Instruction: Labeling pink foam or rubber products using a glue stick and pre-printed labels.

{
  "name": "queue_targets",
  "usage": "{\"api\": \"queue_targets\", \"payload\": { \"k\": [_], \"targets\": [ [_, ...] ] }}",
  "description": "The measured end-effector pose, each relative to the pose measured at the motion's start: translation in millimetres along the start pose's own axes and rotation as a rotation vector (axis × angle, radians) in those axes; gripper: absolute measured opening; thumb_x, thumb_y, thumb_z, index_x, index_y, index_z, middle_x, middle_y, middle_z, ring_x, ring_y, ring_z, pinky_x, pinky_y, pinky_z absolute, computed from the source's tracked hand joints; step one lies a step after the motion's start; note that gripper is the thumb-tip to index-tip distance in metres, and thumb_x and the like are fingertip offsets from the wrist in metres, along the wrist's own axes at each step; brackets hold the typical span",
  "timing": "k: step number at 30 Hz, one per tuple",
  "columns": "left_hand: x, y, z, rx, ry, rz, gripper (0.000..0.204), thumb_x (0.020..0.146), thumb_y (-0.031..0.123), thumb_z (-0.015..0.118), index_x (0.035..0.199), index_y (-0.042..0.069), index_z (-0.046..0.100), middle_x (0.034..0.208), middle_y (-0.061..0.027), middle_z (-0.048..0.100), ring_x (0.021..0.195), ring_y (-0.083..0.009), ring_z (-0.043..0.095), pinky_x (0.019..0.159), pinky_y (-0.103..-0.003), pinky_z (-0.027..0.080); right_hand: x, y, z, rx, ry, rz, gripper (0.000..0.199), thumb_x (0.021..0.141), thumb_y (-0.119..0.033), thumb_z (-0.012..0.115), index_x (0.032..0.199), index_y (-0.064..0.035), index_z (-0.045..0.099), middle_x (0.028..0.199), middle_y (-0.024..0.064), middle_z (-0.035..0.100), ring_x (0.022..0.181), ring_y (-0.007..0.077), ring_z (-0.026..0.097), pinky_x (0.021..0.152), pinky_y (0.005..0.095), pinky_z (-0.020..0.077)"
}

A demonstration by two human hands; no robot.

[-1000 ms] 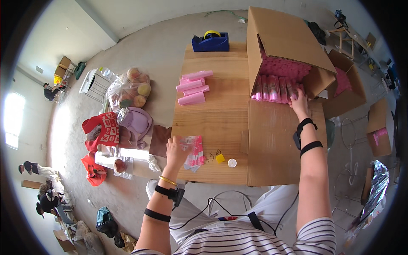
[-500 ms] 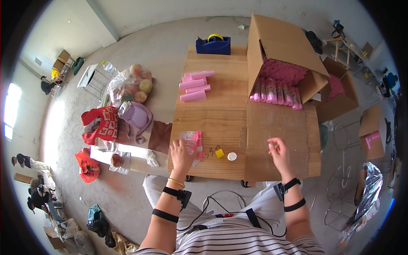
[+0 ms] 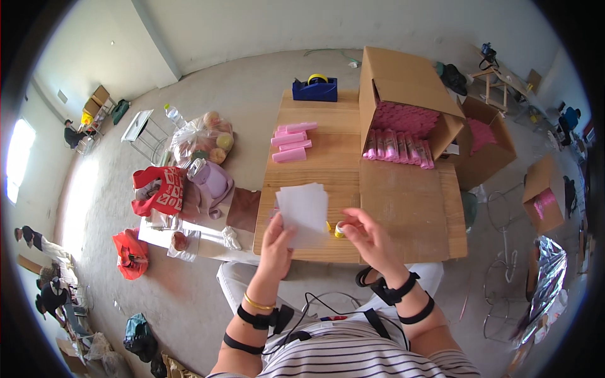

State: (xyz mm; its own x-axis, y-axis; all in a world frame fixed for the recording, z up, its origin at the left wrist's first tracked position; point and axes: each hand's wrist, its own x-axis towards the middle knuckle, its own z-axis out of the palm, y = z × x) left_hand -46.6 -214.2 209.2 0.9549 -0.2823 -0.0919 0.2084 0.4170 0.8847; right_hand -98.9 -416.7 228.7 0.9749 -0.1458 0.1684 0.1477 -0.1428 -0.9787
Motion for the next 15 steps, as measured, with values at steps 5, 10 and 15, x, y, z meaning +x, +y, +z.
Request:
{"api": "queue_targets", "payload": {
  "k": [5, 10, 15],
  "targets": [
    [-38.6, 10.3, 36.0, -0.108, -0.194, -0.031, 0.051, 0.092, 0.001, 0.048, 0.139, 0.003, 0.031, 0.136, -0.0078, 0.042, 0.126, -0.0168, 0.039, 0.104, -0.031, 0.032, -1.5, -14.7, 2.0, 0.107, -0.033, 0.077, 0.024, 0.090, -0.026, 0.064, 0.083, -0.0034, 0.058, 0.074, -0.0006, 0.058, 0.068, 0.0047, 0.052, 0.061, 0.0207, 0.0412],
    [-49.9, 22.4, 34.7, -0.081, -0.251, -0.055, 0.038, 0.095, 0.010, 0.050, 0.131, 0.001, 0.044, 0.125, -0.0069, 0.053, 0.116, -0.0142, 0.048, 0.098, -0.029, 0.037, -19.2, -27.0, -1.8, 0.130, -0.053, 0.042, 0.020, 0.090, -0.021, 0.064, 0.083, -0.0033, 0.057, 0.074, -0.0023, 0.057, 0.069, 0.0032, 0.051, 0.062, 0.0202, 0.0409],
    [-55.7, 17.3, 33.0, -0.070, -0.214, -0.067, 0.030, 0.097, 0.022, 0.052, 0.116, 0.000, 0.057, 0.105, -0.0031, 0.063, 0.098, -0.0091, 0.056, 0.086, -0.025, 0.044, -33.1, -38.6, -0.6, 0.172, -0.044, -0.017, 0.015, 0.090, -0.017, 0.063, 0.086, -0.0028, 0.058, 0.076, -0.0024, 0.058, 0.069, 0.0030, 0.050, 0.064, 0.0195, 0.0425]
  ]
}}
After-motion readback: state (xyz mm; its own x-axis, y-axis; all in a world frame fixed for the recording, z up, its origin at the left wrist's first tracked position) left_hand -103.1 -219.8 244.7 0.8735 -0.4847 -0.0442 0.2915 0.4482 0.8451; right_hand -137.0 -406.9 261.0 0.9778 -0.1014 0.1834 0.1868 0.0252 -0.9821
